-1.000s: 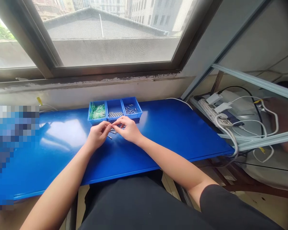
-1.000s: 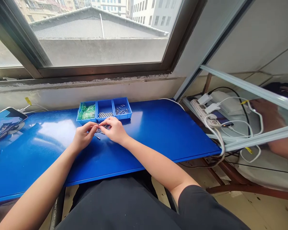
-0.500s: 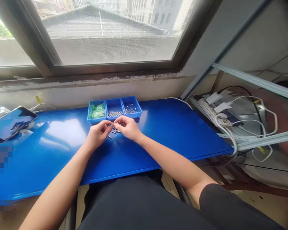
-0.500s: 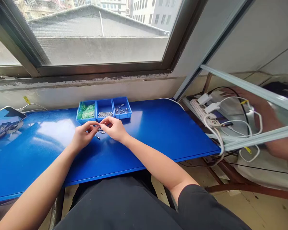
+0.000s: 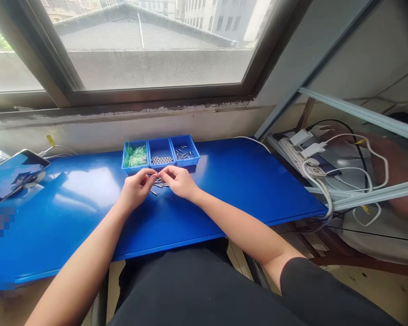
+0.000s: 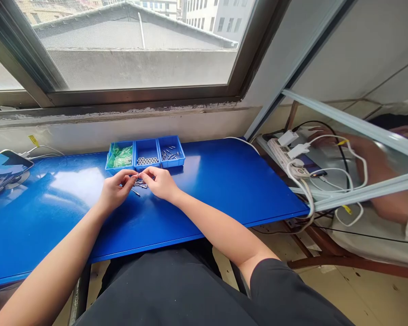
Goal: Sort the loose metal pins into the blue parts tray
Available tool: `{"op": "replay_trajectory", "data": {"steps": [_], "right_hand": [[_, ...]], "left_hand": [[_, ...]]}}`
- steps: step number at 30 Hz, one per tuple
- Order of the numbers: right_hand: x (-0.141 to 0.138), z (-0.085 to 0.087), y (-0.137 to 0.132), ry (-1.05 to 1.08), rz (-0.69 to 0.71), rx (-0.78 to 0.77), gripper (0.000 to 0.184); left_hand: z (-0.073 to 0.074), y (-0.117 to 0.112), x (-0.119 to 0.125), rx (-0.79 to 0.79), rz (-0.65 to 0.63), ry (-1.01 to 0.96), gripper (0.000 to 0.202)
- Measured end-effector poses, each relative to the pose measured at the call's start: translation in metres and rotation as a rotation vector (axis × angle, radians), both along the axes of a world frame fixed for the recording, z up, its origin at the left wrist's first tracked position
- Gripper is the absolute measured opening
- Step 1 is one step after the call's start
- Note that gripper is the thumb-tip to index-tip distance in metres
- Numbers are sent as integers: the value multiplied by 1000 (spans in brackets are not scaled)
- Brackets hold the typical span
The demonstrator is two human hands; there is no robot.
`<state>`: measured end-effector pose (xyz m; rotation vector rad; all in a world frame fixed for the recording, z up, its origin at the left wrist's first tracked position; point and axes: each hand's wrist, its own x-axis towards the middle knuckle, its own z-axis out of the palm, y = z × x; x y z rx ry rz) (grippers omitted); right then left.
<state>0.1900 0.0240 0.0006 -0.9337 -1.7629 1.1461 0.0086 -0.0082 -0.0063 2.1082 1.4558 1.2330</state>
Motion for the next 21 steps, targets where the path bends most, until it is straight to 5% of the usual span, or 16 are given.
{"op": "replay_trajectory", "data": {"steps": [10, 21], "right_hand": [[0, -3, 4, 8, 31, -64, 65], [-3, -7, 4, 116, 28, -138, 44]], "left_hand": [[1, -1, 1, -17, -18, 10, 23], [2, 0, 1, -17, 20, -5, 19]]}}
